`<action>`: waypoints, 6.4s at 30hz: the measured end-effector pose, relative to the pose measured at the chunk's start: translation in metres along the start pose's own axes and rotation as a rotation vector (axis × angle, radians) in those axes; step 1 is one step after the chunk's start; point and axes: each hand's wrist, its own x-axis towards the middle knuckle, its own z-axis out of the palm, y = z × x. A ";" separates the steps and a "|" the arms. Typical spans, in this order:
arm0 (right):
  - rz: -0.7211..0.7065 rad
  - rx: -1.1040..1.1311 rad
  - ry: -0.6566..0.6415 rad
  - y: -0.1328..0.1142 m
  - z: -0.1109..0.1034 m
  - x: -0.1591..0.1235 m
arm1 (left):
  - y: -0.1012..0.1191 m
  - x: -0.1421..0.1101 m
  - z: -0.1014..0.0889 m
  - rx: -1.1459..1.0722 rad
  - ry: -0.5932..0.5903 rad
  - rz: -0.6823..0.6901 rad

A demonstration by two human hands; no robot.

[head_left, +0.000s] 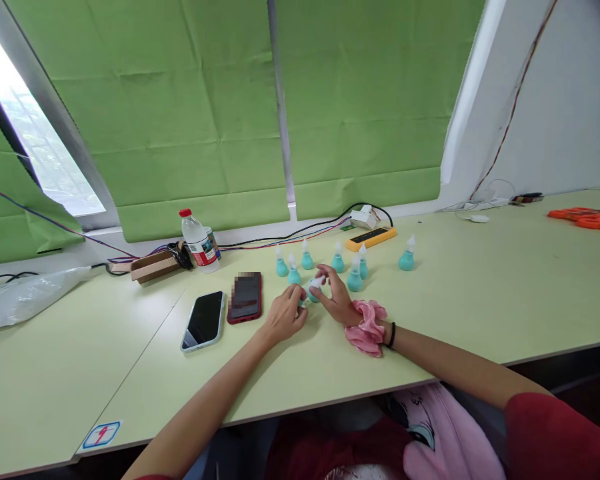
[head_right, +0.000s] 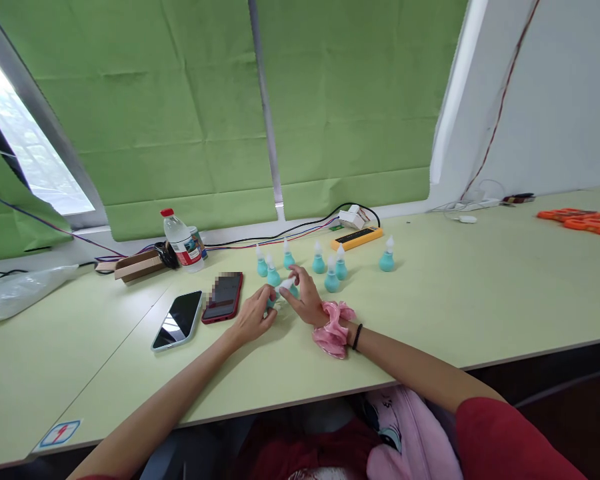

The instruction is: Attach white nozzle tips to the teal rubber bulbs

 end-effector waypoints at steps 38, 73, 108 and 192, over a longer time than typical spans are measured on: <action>0.175 0.021 -0.319 -0.001 0.007 -0.004 | -0.008 0.000 0.000 0.012 0.216 0.013; -0.079 -0.154 -0.221 -0.007 0.002 -0.011 | 0.014 -0.003 0.005 -0.354 -0.028 0.004; 0.681 0.891 -0.780 -0.009 0.003 -0.003 | -0.014 0.007 -0.004 0.085 0.374 -0.248; 0.069 -0.079 -0.321 -0.007 0.007 -0.003 | -0.003 0.006 -0.014 -0.106 0.107 0.131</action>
